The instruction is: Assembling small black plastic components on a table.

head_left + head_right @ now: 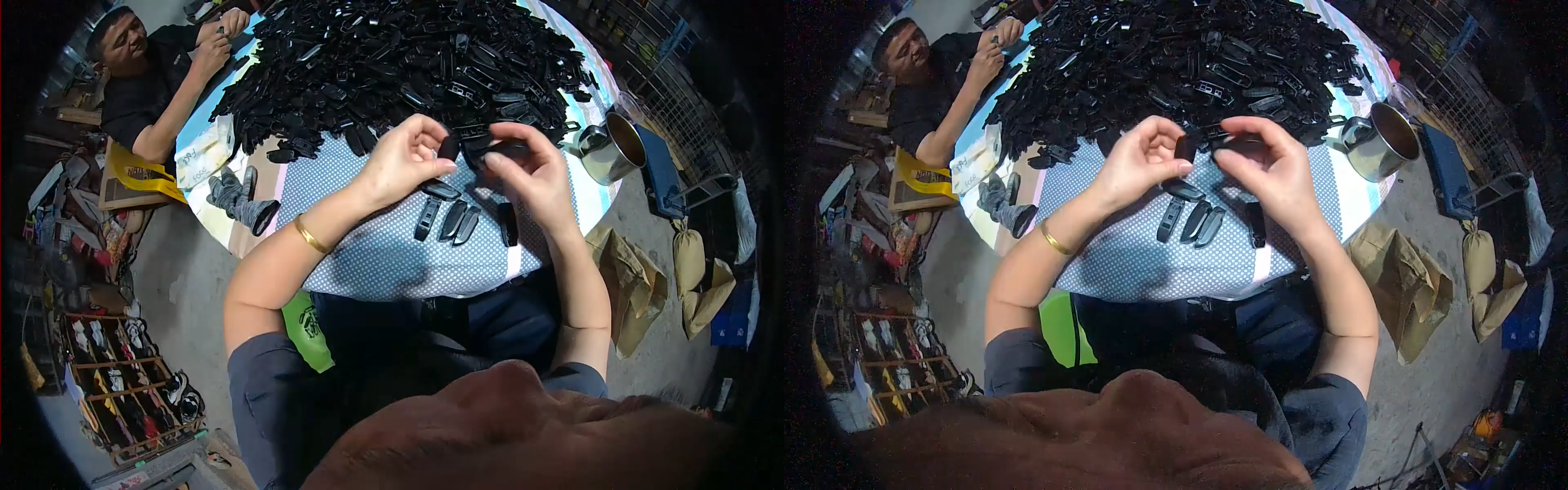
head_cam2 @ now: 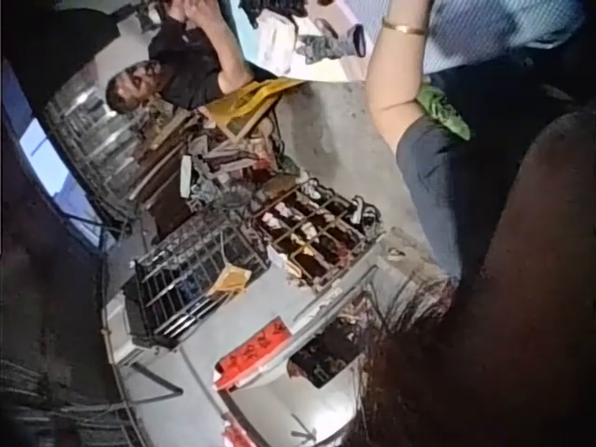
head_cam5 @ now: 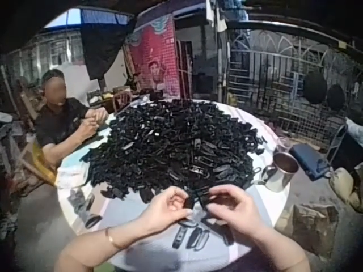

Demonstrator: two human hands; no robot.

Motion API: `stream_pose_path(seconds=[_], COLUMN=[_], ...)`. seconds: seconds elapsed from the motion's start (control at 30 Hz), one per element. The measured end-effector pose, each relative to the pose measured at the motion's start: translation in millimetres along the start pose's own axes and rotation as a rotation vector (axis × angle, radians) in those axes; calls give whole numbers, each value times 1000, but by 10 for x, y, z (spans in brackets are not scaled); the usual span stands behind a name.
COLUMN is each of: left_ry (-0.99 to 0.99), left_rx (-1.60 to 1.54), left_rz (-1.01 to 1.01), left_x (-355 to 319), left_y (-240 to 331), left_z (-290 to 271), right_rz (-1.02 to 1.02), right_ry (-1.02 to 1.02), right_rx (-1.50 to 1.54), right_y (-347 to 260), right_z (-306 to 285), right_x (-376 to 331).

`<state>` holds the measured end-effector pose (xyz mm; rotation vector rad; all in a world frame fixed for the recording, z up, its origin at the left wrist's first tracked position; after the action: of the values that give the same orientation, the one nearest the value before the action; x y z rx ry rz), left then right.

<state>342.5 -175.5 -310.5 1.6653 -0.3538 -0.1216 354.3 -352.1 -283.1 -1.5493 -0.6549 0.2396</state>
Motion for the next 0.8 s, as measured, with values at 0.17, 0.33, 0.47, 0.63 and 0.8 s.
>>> stream_pose_path(seconds=[0.17, 0.33, 0.47, 0.63, 0.8], left_ry=[-69, 23, 120, 76, 13], left_rx=[-163, -218, 4, 30, 42], left_rz=[-20, 17, 131, 28, 52], left_x=[-28, -71, -92, -106, -105], left_y=[19, -51, 68, 90, 188], left_z=[160, 134, 103, 61, 93], right_rz=[-16, -68, -179, -269, -377], right_ry=[109, 96, 111, 78, 130], right_rx=[108, -223, -368, -465, -494], right_y=[89, 131, 20, -21, -61], right_z=[79, 162, 191, 234, 223], right_x=[-1, 0, -36, -29, -78])
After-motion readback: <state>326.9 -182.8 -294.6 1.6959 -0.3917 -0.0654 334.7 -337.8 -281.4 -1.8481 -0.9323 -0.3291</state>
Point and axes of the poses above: each hand's wrist, its own x-axis towards the middle knuckle, its own z-axis out of the palm, y = z × x, the point moved 5 cm from there along x, towards the middle knuckle, and after that the axes turned 9 degrees about -y, right-handed, at the moved point
